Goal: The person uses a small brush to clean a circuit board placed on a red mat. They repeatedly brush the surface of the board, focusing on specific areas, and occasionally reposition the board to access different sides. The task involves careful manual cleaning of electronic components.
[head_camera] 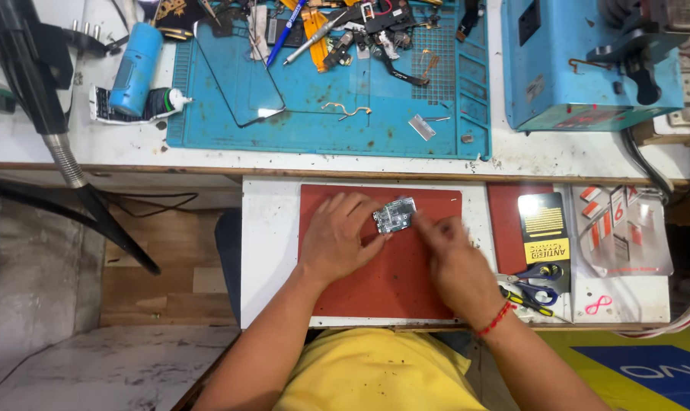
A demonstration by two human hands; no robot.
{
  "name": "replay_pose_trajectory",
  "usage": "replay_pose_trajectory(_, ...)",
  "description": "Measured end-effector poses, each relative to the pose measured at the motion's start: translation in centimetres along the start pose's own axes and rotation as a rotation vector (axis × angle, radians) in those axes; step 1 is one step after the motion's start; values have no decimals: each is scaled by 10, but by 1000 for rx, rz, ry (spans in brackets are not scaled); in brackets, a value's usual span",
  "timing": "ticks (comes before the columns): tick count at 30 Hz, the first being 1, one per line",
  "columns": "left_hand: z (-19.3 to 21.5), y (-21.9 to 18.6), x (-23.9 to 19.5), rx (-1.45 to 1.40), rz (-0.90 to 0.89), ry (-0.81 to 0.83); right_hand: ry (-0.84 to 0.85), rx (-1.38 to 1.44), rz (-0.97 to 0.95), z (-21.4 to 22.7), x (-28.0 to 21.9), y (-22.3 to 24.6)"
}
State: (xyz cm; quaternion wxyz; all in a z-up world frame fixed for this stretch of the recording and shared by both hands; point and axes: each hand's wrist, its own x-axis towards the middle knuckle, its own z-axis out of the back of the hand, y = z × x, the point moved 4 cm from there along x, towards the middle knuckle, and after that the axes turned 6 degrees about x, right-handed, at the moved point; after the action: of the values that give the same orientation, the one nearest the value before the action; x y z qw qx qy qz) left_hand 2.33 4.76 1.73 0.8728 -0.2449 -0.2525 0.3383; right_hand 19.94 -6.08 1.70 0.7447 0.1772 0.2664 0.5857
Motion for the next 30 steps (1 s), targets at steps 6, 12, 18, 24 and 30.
replay_pose_trajectory(6,-4,3,0,37,27,36,-44,-110,-101,6,11,-3)
replay_pose_trajectory(12,-3,3,-2,18,29,40,-35,10,91,0,6,2)
replay_pose_trajectory(18,-1,2,-2,14,17,5,105,36,191,-3,5,10)
replay_pose_trajectory(24,0,1,-3,22,3,-5,187,-36,134,-5,5,9)
replay_pose_trajectory(30,-1,0,-2,15,3,-16,128,17,248,-1,0,5)
